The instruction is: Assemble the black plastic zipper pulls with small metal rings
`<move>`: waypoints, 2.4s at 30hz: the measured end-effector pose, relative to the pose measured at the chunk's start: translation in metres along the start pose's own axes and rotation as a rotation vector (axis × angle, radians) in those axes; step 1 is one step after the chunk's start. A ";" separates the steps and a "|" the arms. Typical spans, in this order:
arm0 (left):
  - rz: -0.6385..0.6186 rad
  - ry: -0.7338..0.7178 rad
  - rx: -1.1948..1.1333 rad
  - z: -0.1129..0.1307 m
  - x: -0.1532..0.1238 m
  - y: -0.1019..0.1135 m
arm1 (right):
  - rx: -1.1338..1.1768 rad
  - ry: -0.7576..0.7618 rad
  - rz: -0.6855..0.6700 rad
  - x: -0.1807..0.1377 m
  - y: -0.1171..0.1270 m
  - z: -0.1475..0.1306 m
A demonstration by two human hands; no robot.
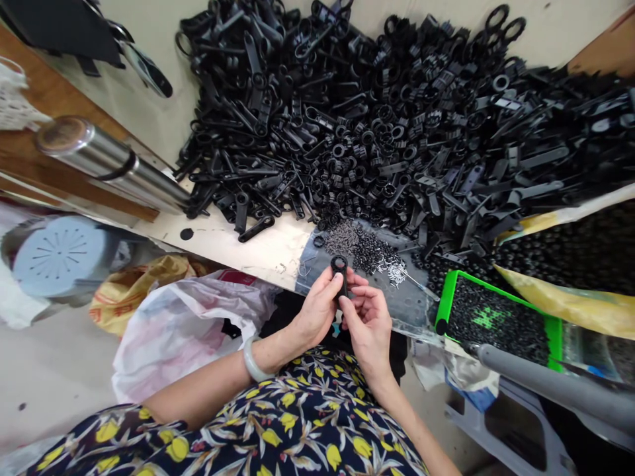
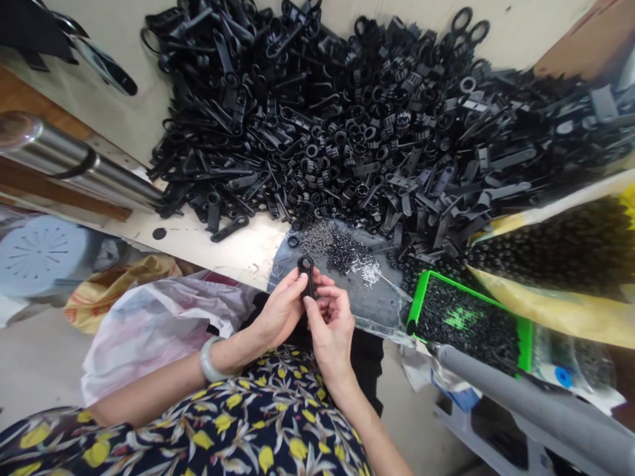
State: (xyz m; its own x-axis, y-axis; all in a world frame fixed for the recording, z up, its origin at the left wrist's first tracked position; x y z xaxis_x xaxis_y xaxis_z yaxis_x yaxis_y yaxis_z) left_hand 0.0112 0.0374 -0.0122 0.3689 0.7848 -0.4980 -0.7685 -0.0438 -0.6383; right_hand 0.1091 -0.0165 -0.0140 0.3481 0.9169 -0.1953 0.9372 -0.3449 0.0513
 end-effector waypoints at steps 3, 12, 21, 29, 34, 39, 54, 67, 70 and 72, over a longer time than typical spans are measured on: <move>-0.004 -0.015 0.009 -0.002 -0.001 0.001 | 0.033 -0.028 0.004 0.000 -0.002 0.002; -0.035 -0.186 0.257 0.002 -0.002 0.008 | -0.069 0.075 -0.093 0.013 -0.004 0.005; -0.072 -0.125 0.292 0.007 0.006 0.007 | -0.003 0.064 -0.145 0.025 -0.005 0.006; -0.154 -0.049 0.275 0.015 0.003 0.018 | -0.127 0.177 -0.186 0.030 0.013 -0.016; -0.241 -0.026 0.404 0.017 -0.002 0.018 | -0.143 0.171 -0.244 0.046 0.009 -0.023; -0.278 -0.062 0.685 0.038 -0.015 0.016 | 0.172 -0.056 -0.481 0.041 -0.025 -0.017; -0.215 -0.110 0.557 0.032 -0.023 0.035 | 0.124 -0.016 -0.511 0.035 -0.035 -0.018; -0.308 -0.370 0.798 0.077 -0.012 0.056 | 0.108 -0.027 -0.395 0.024 -0.022 0.003; -0.152 -0.486 0.812 0.089 -0.007 0.073 | -0.336 0.286 -0.243 0.039 0.005 -0.010; -0.070 -0.616 0.937 0.089 -0.007 0.072 | -0.719 0.474 -0.192 0.041 0.008 -0.014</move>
State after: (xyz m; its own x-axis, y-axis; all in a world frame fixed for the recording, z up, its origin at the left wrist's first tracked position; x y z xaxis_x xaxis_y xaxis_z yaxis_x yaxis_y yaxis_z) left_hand -0.0935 0.0840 -0.0025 0.3050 0.9503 0.0623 -0.9416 0.2911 0.1694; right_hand 0.1317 0.0214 -0.0074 0.0050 0.9879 0.1550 0.7105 -0.1126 0.6946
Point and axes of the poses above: each hand's wrist, its own x-axis towards the middle knuckle, its own y-axis out of the back of the hand, z = x × y, the point moved 6 cm from there along x, towards the middle knuckle, and after that the axes turned 3 degrees about y, right-handed, at the moved point
